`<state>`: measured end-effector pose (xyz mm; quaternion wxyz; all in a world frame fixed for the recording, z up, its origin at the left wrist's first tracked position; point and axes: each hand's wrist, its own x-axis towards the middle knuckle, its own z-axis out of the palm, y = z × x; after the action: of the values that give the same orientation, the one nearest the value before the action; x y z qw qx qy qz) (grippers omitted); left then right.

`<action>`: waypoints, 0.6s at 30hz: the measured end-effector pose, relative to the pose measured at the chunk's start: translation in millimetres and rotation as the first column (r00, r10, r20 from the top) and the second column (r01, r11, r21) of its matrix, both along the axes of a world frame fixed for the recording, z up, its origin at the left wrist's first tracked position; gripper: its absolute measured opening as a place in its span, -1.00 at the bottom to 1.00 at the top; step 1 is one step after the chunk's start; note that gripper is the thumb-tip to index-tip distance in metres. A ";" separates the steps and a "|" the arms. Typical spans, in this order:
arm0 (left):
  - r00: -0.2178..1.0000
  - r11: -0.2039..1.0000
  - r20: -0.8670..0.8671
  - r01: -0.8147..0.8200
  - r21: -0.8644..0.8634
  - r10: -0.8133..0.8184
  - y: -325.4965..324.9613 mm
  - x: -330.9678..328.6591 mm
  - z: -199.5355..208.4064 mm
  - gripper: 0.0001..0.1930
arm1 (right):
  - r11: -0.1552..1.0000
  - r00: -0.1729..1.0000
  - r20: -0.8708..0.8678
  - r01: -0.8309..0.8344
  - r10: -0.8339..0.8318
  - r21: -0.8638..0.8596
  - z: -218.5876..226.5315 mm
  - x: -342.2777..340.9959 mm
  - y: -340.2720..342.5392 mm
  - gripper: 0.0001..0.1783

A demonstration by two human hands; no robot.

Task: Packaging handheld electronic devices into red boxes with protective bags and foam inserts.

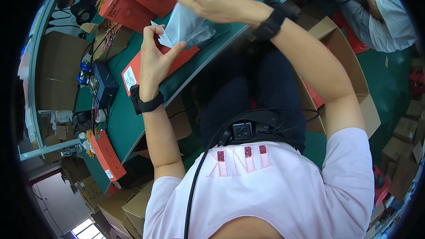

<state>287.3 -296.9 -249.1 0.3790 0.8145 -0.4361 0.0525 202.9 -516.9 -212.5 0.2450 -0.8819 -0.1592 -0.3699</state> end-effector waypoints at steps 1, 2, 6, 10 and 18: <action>0.999 0.999 -0.030 -0.034 0.022 0.035 -1.1 -3.5 3.0 -0.39 | 0.992 0.995 0.095 -0.018 0.030 -0.125 13.6 -2.3 11.1 -0.83; 0.996 0.997 -0.057 -0.061 0.042 0.063 -4.6 -6.1 5.6 -0.39 | 0.942 0.985 -0.129 -0.070 0.118 0.328 4.6 12.3 14.2 -0.86; 0.998 0.998 0.002 -0.056 0.041 0.056 -7.2 -8.1 4.3 -0.40 | 0.893 0.999 -0.005 0.035 -0.037 0.449 -14.8 33.5 23.4 -0.83; 0.996 0.996 0.008 -0.089 0.032 0.089 -9.1 -7.8 7.9 -0.39 | 0.737 0.954 -0.032 0.252 -0.299 0.627 -32.5 45.5 12.6 -0.77; 0.989 0.983 0.049 -0.144 0.113 0.140 -7.3 -17.6 7.1 -0.37 | 0.973 0.911 0.340 0.209 -0.232 0.102 9.1 24.1 48.3 -0.89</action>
<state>269.6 -304.2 -242.0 0.3173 0.8629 -0.3869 0.0705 227.0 -468.6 -203.3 0.1972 -0.8063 -0.0878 -0.5507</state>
